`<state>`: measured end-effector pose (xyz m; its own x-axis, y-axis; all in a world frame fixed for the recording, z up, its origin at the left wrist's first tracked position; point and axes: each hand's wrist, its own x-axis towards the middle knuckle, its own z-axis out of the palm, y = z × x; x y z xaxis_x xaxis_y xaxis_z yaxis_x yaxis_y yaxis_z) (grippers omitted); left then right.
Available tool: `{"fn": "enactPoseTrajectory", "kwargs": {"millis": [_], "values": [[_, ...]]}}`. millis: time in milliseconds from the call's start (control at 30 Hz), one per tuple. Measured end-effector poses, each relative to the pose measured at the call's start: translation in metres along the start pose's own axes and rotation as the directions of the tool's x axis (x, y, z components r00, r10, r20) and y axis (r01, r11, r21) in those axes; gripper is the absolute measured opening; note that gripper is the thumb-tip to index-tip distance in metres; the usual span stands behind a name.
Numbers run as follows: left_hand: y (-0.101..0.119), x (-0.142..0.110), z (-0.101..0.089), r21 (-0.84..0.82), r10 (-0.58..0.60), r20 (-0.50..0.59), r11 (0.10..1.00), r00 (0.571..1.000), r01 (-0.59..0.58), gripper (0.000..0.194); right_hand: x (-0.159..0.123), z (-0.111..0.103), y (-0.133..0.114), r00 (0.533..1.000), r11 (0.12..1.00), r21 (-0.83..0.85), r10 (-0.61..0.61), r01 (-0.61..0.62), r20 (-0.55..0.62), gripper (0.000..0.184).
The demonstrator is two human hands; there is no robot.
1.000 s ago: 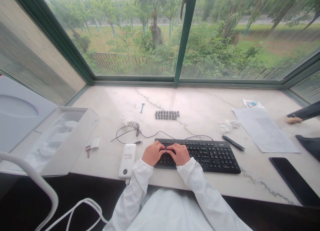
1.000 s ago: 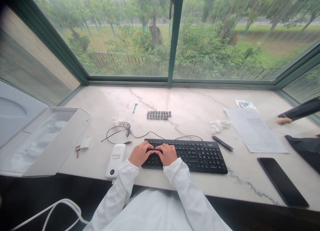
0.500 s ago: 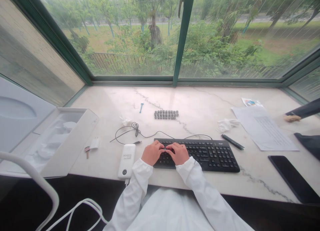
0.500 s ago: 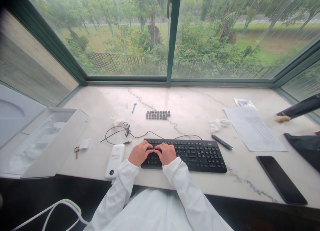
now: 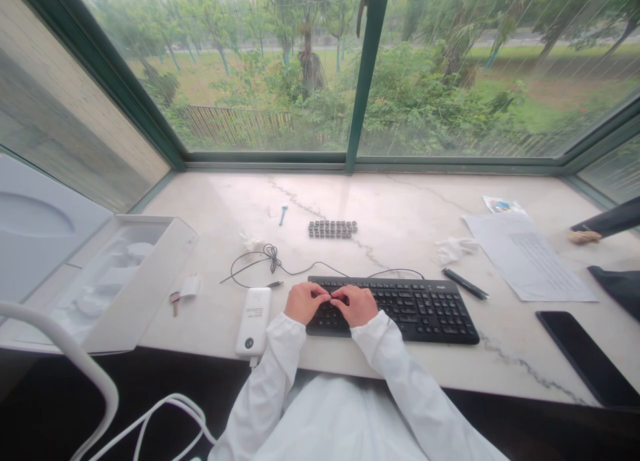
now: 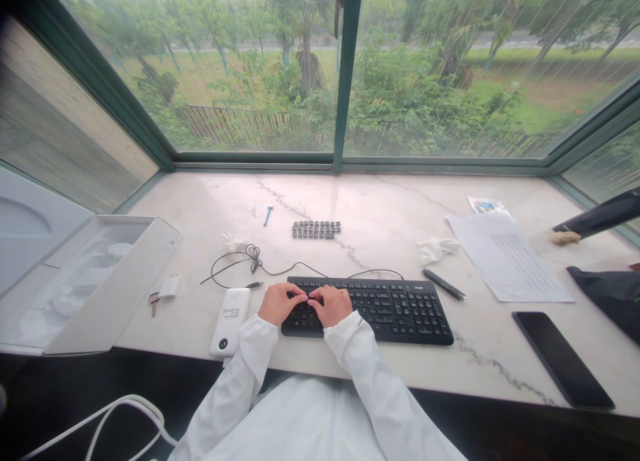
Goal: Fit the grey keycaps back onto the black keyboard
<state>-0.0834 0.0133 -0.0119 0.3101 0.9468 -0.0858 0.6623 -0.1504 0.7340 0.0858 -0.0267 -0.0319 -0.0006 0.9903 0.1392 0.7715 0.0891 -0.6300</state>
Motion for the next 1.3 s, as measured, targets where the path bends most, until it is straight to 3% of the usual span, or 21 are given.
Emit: {"fn": "enactPoseTrajectory", "kwargs": {"millis": [167, 367, 600, 800, 1000, 1167, 1300], "values": [[0.003, 0.005, -0.001, -0.017, -0.153, 0.032, 0.988, 0.988, 0.154, 0.017, 0.005, -0.004, -0.001, 0.996, 0.995, 0.072, 0.061, -0.066, 0.072, 0.010], [0.018, 0.014, -0.001, 0.191, -0.285, 0.065, 0.944, 0.956, 0.268, 0.026, 0.014, -0.011, -0.014, 0.961, 0.968, 0.011, 0.250, -0.253, 0.118, 0.006], [0.027, 0.020, 0.001, 0.346, -0.325, 0.104, 0.898, 0.940, 0.272, 0.026, 0.020, -0.017, -0.019, 0.938, 0.959, -0.020, 0.280, -0.282, 0.205, 0.010], [0.028, 0.022, 0.006, 0.428, -0.314, 0.111, 0.871, 0.943, 0.240, 0.029, 0.019, -0.016, -0.018, 0.941, 0.963, -0.016, 0.267, -0.270, 0.207, 0.008], [0.025, 0.017, 0.007, 0.368, -0.301, 0.078, 0.895, 0.951, 0.253, 0.023, 0.021, -0.016, -0.018, 0.951, 0.971, -0.028, 0.240, -0.239, 0.194, 0.009], [0.011, 0.012, 0.002, 0.114, -0.238, 0.081, 0.967, 0.968, 0.229, 0.021, 0.015, -0.019, -0.013, 0.975, 0.985, 0.031, 0.161, -0.168, 0.154, 0.007], [-0.004, 0.014, -0.012, 0.026, -0.284, -0.080, 0.958, 0.956, 0.287, 0.018, 0.001, -0.022, -0.003, 0.992, 0.990, 0.083, 0.105, -0.110, 0.070, 0.006]]}}
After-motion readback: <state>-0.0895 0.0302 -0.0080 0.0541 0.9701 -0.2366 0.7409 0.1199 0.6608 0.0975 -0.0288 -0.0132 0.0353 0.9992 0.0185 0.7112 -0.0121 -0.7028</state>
